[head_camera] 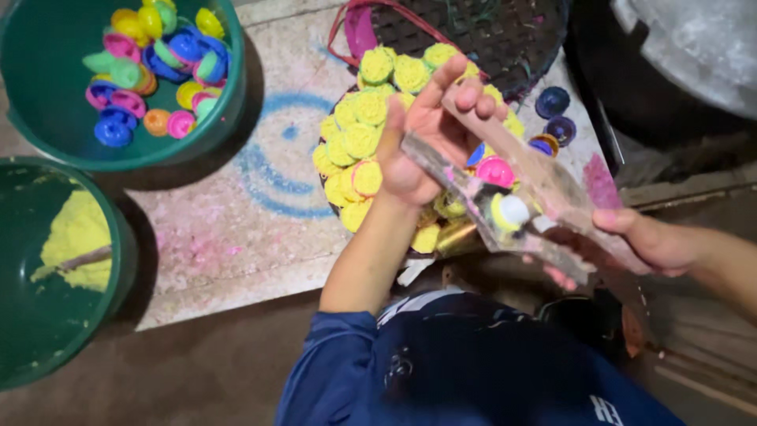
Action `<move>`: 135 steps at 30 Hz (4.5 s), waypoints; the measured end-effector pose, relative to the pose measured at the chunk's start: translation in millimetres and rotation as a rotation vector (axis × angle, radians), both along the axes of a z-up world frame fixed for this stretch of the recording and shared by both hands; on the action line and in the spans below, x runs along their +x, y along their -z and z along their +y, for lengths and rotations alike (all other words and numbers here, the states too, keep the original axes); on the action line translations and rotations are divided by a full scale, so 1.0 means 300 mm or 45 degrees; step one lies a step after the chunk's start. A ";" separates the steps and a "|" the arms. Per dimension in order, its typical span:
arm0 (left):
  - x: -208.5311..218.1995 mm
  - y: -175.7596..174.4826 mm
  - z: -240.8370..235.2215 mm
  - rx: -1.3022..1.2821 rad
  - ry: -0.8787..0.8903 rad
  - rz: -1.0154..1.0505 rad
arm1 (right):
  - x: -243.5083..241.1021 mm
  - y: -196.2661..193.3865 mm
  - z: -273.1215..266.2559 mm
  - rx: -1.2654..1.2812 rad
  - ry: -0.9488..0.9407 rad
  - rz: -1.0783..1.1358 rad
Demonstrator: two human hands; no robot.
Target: The person fills small colorful plastic molds with yellow paste using a manual plunger tool. They repeatedly scoop paste from a green basin, load the plunger, and press the paste into each mold arranged on a woven tray. The filled molds remain on the tray as the process continues.
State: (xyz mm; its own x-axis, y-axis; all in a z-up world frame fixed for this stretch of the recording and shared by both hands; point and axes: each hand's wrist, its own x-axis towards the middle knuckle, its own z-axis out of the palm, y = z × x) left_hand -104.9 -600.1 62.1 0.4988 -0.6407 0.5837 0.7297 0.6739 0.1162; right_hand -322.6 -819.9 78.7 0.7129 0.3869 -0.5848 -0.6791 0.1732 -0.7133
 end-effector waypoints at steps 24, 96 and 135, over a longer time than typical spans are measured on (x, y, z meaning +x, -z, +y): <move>0.108 0.208 -0.091 0.139 -0.340 0.396 | 0.174 0.071 -0.052 -0.904 -0.139 -0.064; 0.295 0.336 -0.286 0.192 -0.455 0.622 | 0.498 -0.061 -0.116 -1.590 -0.353 -0.208; 0.253 0.609 -0.267 1.706 -0.370 -0.183 | 0.466 0.202 -0.325 -1.224 0.081 -0.916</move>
State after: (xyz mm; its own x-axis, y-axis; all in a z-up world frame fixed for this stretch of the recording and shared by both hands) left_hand -29.0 -680.0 -120.5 0.6986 -0.6328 -0.3339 0.5098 0.1127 0.8529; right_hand -182.8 -917.5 17.9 0.9965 -0.0374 -0.0754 -0.0823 -0.6185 -0.7814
